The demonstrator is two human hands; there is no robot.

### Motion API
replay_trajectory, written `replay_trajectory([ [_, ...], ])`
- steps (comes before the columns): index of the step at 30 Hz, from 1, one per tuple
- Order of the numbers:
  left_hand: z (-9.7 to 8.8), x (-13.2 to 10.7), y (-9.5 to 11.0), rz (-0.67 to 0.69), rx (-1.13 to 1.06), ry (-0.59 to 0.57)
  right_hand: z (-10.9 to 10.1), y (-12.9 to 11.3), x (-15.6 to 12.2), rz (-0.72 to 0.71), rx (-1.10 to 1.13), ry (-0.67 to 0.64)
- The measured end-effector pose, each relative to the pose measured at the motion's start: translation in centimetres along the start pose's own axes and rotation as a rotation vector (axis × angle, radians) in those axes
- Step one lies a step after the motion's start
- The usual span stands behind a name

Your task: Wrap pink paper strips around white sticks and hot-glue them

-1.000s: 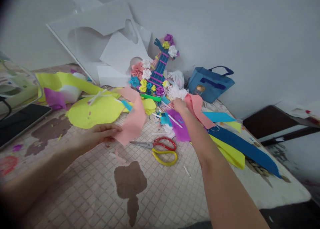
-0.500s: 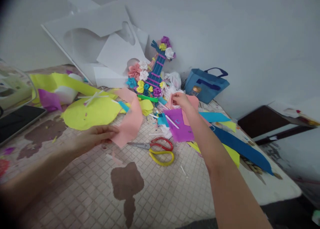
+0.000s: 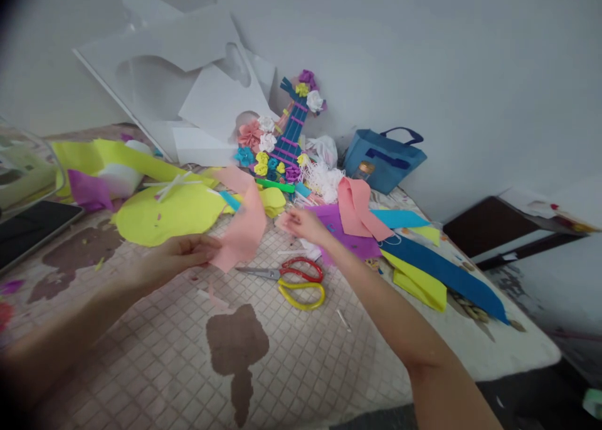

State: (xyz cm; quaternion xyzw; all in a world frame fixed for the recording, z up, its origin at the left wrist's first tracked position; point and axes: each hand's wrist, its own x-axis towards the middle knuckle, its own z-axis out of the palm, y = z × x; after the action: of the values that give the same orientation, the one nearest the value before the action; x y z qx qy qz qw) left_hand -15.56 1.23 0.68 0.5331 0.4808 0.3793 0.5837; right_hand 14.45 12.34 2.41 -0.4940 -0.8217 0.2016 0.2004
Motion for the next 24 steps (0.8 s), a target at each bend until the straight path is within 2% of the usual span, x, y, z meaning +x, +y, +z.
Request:
replay_trajectory([
  [2, 0.0, 0.0, -0.1, 0.012, 0.002, 0.007, 0.8, -0.8, -0.9, -0.05, -0.043, -0.038],
  [5, 0.2, 0.1, -0.1, 0.011, -0.014, 0.028, -0.4, -0.8, -0.3, -0.064, -0.119, -0.007],
  [9, 0.4, 0.1, 0.0, -0.001, -0.037, 0.037, -4.2, 2.2, 2.9, 0.062, -0.271, 0.152],
  [11, 0.4, 0.1, 0.0, -0.012, -0.034, 0.04, -5.4, 4.3, 4.4, 0.146, -0.34, 0.186],
  [14, 0.2, 0.1, -0.1, -0.006, -0.021, 0.058, -5.4, 6.8, 5.7, 0.23, -0.399, 0.21],
  [18, -0.3, 0.1, 0.0, 0.006, 0.015, 0.089, -4.8, 8.7, 6.7, 0.3, -0.389, 0.254],
  [24, -0.4, 0.0, 0.6, 0.024, 0.025, 0.133, -6.6, 10.1, 7.1, 0.357, -0.28, 0.377],
])
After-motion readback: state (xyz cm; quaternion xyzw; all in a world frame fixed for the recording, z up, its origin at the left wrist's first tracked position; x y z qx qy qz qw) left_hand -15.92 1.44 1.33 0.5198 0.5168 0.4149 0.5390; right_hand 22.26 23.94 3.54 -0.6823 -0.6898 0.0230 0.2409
